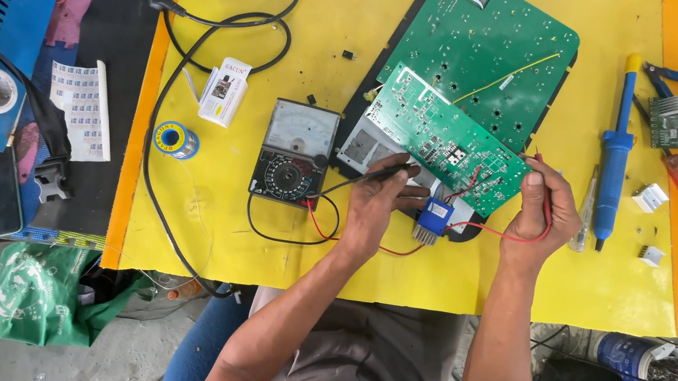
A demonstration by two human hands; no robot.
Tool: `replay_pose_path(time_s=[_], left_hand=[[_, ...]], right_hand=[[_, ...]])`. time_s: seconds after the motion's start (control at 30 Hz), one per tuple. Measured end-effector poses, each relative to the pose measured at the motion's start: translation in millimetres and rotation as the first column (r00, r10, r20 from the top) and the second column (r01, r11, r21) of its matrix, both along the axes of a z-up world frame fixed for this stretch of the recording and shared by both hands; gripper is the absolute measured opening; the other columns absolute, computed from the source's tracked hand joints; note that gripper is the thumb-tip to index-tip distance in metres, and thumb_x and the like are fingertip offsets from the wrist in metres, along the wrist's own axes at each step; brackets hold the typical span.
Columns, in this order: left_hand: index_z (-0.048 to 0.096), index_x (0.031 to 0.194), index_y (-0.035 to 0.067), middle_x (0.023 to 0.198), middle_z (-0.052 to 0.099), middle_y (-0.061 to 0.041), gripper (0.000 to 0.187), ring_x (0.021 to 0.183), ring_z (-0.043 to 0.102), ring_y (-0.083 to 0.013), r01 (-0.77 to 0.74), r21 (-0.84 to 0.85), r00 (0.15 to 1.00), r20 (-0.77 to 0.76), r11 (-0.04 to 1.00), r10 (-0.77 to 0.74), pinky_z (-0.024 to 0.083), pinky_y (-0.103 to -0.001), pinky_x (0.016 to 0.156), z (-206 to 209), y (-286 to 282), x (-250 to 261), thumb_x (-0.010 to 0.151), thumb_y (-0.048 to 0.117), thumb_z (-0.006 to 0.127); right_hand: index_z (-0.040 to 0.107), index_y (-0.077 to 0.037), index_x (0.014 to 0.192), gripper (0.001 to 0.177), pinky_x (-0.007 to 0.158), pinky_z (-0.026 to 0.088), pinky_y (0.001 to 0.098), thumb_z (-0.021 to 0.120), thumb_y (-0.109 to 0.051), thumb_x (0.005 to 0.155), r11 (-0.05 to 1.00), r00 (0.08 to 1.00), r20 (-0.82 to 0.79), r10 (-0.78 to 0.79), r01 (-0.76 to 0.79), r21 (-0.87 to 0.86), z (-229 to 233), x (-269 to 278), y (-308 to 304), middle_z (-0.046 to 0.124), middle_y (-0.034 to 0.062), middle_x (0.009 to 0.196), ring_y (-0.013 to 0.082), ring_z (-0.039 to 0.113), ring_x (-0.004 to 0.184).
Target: The person uses a multimeter to test a green circuit board, touching probes to various points on the board. They then use a screwdriver to adjust components on the board while it rests on a yellow workbench.
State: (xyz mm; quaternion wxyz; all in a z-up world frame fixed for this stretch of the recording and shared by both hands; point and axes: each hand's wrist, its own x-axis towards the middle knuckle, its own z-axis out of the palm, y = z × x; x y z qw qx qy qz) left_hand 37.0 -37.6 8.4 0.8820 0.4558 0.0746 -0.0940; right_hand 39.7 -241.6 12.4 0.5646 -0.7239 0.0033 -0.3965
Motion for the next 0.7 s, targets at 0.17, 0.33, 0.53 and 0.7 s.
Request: replay_pose_path(time_s=[0.17, 0.33, 0.53, 0.7], left_hand=[[0.055, 0.130, -0.009, 0.116, 0.068, -0.034, 0.032, 0.093, 0.075, -0.0415, -0.002, -0.197, 0.997, -0.072, 0.980, -0.012, 0.065, -0.047, 0.081, -7.9, 1.3, 18.4, 0.104, 0.009, 0.053], [0.059, 0.129, -0.004, 0.112, 0.071, -0.031, 0.028, 0.093, 0.076, -0.0413, -0.013, -0.295, 1.000, -0.019, 0.956, 0.007, 0.066, -0.047, 0.079, -13.0, 1.7, 23.9, 0.104, 0.009, 0.058], [0.065, 0.126, 0.004, 0.109, 0.075, -0.028, 0.025, 0.090, 0.077, -0.0368, -0.005, -0.265, 1.000, 0.025, 0.964, 0.012, 0.068, -0.044, 0.076, -18.6, 2.5, 23.6, 0.102, 0.011, 0.064], [0.063, 0.131, 0.005, 0.115, 0.072, -0.029, 0.029, 0.097, 0.076, -0.0407, 0.047, -0.302, 0.997, 0.077, 0.952, -0.025, 0.067, -0.047, 0.082, -21.9, 7.0, 22.7, 0.104, 0.013, 0.061]], right_hand=[[0.070, 0.005, 0.108, 0.017, 0.066, 0.048, 0.0241, 0.070, -0.012, 0.103, 0.983, 0.998, -0.006, 0.067, -0.065, 0.169, -26.5, 18.9, -17.0, 0.070, 0.0217, 0.102, 0.0137, 0.057, 0.080], [0.068, 0.006, 0.110, 0.019, 0.068, 0.054, 0.0262, 0.068, -0.012, 0.103, 0.945, 0.992, 0.020, 0.127, -0.127, 0.302, -40.9, 27.7, -27.2, 0.069, 0.0227, 0.105, 0.0130, 0.062, 0.086], [0.069, 0.004, 0.112, 0.020, 0.065, 0.050, 0.0213, 0.068, -0.014, 0.104, 0.955, 0.991, -0.036, 0.131, -0.116, 0.272, -7.1, 25.8, -13.8, 0.068, 0.0165, 0.101, 0.0077, 0.055, 0.081], [0.070, 0.002, 0.117, 0.024, 0.066, 0.051, 0.0219, 0.069, -0.018, 0.105, 0.943, 0.981, -0.097, 0.168, -0.131, 0.305, -15.9, 32.7, -22.7, 0.062, 0.0111, 0.089, 0.0088, 0.057, 0.079]])
